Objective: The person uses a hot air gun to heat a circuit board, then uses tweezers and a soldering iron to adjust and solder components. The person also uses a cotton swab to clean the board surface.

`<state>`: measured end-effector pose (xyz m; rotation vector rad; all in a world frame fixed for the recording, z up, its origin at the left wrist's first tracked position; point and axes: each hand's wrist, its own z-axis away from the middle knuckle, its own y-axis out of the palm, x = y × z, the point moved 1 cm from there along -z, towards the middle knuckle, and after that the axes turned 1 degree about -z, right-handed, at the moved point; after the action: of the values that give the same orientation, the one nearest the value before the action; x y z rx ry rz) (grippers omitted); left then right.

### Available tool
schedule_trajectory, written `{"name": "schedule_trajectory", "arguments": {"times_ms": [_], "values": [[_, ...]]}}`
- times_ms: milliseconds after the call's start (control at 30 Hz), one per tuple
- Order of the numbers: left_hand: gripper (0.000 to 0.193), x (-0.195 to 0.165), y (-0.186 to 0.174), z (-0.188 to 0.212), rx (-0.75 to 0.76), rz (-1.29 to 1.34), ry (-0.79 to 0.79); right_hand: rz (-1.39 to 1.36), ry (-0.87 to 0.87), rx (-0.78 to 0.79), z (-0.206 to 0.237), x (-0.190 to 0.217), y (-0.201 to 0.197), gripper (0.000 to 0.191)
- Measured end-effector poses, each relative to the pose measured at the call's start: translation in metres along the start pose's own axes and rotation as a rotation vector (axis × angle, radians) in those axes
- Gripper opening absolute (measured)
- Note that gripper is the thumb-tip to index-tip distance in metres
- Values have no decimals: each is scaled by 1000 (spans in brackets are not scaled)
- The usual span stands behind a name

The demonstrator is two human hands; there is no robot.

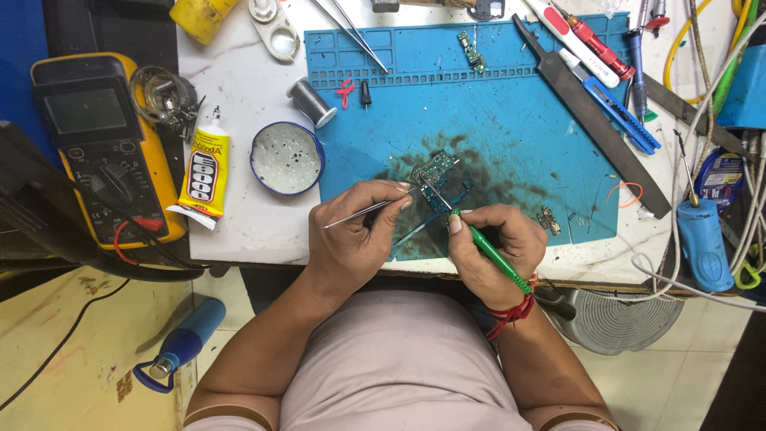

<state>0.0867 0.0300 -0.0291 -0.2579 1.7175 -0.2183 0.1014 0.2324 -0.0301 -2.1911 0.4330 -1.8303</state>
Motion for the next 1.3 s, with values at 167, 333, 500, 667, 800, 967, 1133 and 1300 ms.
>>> {"name": "schedule_trajectory", "arguments": {"times_ms": [167, 333, 500, 667, 800, 967, 1133, 1300], "values": [[10, -1, 0, 0, 7, 6, -15, -3, -10, -6, 0, 0, 1, 12], [11, -1, 0, 0, -5, 17, -4, 33, -33, 1, 1, 1, 1, 12], [11, 0, 0, 0, -9, 8, 9, 51, -72, 2, -1, 1, 2, 12], [11, 1, 0, 1, -5, 1, 11, 31, -34, 2, 0, 1, 1, 11], [11, 1, 0, 0, -4, -3, 11, 2, 0, 0, 0, 1, 1, 12], [11, 0, 0, 1, 2, -2, -6, 8, -28, 0, -1, 1, 1, 11], [11, -1, 1, 0, -6, -6, 10, 41, -51, 7, -1, 1, 1, 11], [11, -1, 1, 0, 3, 2, -19, 43, -80, -1, -1, 1, 1, 11]]}}
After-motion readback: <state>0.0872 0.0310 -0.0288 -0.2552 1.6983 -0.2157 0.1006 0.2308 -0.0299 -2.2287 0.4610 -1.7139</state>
